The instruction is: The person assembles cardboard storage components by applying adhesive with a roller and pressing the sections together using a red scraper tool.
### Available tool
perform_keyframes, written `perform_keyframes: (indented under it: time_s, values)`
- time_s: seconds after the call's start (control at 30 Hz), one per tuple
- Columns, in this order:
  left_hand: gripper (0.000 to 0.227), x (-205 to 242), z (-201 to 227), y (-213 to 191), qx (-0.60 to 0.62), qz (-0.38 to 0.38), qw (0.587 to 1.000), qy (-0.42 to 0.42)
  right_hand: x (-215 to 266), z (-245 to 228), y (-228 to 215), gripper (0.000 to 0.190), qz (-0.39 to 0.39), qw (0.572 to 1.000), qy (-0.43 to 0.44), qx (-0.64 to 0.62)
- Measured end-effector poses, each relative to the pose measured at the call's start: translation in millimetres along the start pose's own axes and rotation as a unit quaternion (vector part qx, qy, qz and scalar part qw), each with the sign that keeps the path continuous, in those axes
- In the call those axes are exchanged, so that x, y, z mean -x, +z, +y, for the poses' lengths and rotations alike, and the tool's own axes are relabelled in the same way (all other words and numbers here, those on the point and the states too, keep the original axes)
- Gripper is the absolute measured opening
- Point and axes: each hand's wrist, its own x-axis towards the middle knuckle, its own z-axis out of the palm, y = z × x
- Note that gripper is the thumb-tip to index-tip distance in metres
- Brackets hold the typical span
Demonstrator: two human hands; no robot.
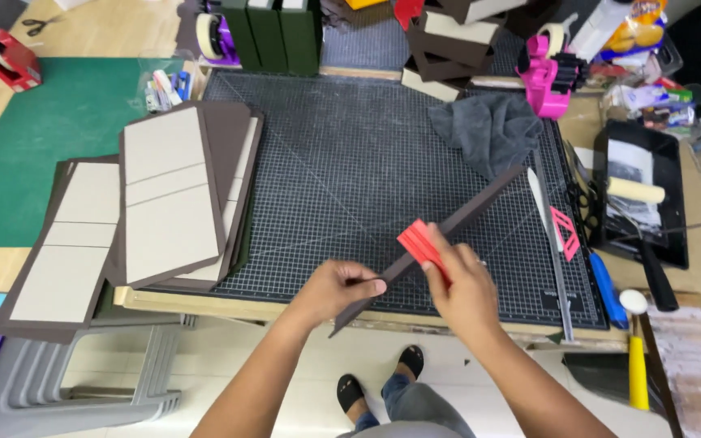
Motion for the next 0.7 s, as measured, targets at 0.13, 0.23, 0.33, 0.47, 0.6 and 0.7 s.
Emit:
perform_keyframes:
  time_s: [0.13,0.23,0.33,0.47,0.6,0.7]
  values:
    - [0.059,50,-41,-17,0.033,-0.111,0.993,0.034,1,-5,-1,0.058,-0.016,0.999,0.033,-0.004]
    - [0.079,65,-86,5,-0.053,-0.020,0.979,0.197,6,-32,5,0.066,-0.075,0.989,0.128,-0.015]
    - [0.029,62,-111,35,-0.126,0.178,0.936,0.275,37,-73,19,0.067,-0.113,0.992,0.051,-0.030]
    - [0.021,58,-122,42,-0.157,0.205,0.927,0.271,50,-79,32,0.061,-0.111,0.989,-0.082,-0.049]
    - [0.033,53,-109,45,-0.191,0.208,0.921,0.269,31,-57,17,0.064,-0.075,0.997,-0.003,-0.020]
    - [0.007,34,-165,58,-0.246,0.204,0.919,0.231,58,-88,21,0.060,-0.144,0.985,-0.076,-0.052]
